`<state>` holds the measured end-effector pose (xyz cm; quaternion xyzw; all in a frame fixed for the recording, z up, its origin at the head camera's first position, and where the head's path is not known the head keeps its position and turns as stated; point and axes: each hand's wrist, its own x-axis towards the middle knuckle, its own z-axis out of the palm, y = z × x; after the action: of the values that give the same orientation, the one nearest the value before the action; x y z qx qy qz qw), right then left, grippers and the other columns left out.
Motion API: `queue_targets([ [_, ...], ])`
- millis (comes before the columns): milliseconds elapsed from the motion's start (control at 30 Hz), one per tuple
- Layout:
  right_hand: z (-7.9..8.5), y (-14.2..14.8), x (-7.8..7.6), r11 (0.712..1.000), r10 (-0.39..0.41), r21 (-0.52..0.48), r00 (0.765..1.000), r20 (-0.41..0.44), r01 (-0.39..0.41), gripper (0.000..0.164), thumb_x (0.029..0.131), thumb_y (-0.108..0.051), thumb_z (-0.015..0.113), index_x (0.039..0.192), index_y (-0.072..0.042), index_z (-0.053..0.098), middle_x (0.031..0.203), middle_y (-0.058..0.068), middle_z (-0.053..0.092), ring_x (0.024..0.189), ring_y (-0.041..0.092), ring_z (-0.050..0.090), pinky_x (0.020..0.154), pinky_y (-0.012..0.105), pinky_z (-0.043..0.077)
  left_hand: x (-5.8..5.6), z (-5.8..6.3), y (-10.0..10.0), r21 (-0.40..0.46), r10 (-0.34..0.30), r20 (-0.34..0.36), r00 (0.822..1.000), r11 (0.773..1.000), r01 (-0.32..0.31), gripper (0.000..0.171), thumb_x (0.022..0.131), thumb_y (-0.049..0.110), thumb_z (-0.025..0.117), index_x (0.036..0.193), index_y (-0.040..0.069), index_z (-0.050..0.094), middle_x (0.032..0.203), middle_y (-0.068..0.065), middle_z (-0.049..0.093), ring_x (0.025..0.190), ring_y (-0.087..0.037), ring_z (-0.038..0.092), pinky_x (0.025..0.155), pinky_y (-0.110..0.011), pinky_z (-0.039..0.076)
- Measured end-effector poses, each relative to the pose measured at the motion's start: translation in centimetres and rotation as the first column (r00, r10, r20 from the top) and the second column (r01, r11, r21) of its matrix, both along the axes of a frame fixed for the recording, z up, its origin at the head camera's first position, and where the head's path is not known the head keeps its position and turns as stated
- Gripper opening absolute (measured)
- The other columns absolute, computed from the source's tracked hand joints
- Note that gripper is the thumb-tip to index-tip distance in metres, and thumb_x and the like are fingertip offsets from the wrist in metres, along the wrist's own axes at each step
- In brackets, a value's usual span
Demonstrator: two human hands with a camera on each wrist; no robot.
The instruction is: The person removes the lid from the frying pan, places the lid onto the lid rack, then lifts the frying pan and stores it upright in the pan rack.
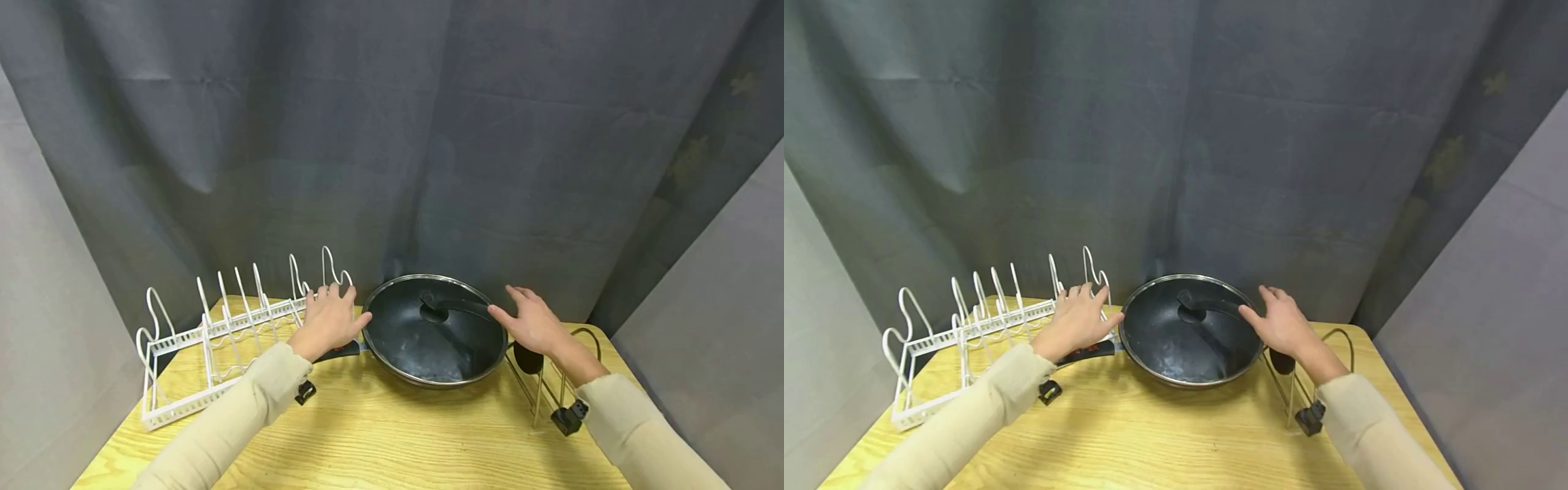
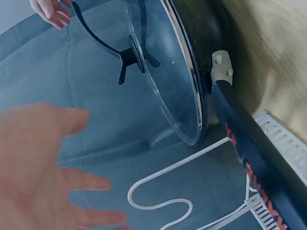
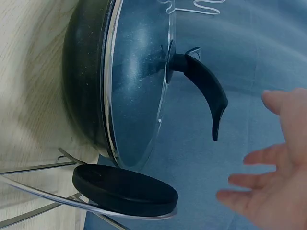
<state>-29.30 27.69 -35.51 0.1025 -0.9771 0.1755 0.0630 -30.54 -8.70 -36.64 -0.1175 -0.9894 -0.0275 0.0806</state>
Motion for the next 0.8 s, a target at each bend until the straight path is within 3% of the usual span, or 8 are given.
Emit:
queue_targets([
  [200,-0.5,0.1,-0.6,0.996,0.076,-0.032,0.994,-0.082,-0.079,0.058,0.101,-0.038,0.04,0.132,0.011,0.045,0.129,0.032,0.046,0.117,0.048,0.044,0.095,0.059,0.036,0.2,-0.4,-0.7,0.058,-0.14,0.034,0.99,0.989,0.138,0.052,0.095,0.047,0.047,0.134,0.013,0.051,0.126,-0.013,0.054,0.115,-0.033,0.05,0.094,-0.049,0.04],
  [300,-0.7,0.1,-0.9,0.994,0.093,-0.058,0.992,-0.088,-0.098,0.05,0.102,-0.032,0.041,0.127,0.01,0.05,0.123,0.03,0.052,0.112,0.045,0.049,0.091,0.056,0.04,0.1,-0.7,-1.1,0.089,-0.18,0.068,0.981,0.981,0.174,0.049,0.095,0.044,0.049,0.132,0.011,0.053,0.126,-0.012,0.055,0.115,-0.031,0.052,0.094,-0.047,0.041],
  [633,-1.6,0.1,-1.7,0.981,0.126,-0.145,0.992,-0.012,-0.127,0.041,0.102,-0.024,0.044,0.124,0.009,0.053,0.114,0.024,0.06,0.1,0.037,0.06,0.082,0.049,0.048,-0.6,-3.3,-2.8,0.112,-0.208,0.122,0.97,0.974,0.195,0.041,0.095,0.041,0.049,0.117,0.009,0.061,0.11,-0.013,0.064,0.103,-0.032,0.06,0.083,-0.048,0.047],
  [800,-1.7,-0.2,-2.1,0.952,0.157,-0.279,0.982,0.102,-0.123,0.042,0.102,-0.026,0.044,0.125,0.009,0.052,0.108,0.023,0.062,0.085,0.027,0.066,0.075,0.042,0.053,-0.8,-4.6,-3.4,0.164,-0.213,0.196,0.957,0.97,0.182,0.041,0.096,0.043,0.048,0.115,0.009,0.061,0.112,-0.012,0.064,0.103,-0.032,0.06,0.083,-0.047,0.047],
])
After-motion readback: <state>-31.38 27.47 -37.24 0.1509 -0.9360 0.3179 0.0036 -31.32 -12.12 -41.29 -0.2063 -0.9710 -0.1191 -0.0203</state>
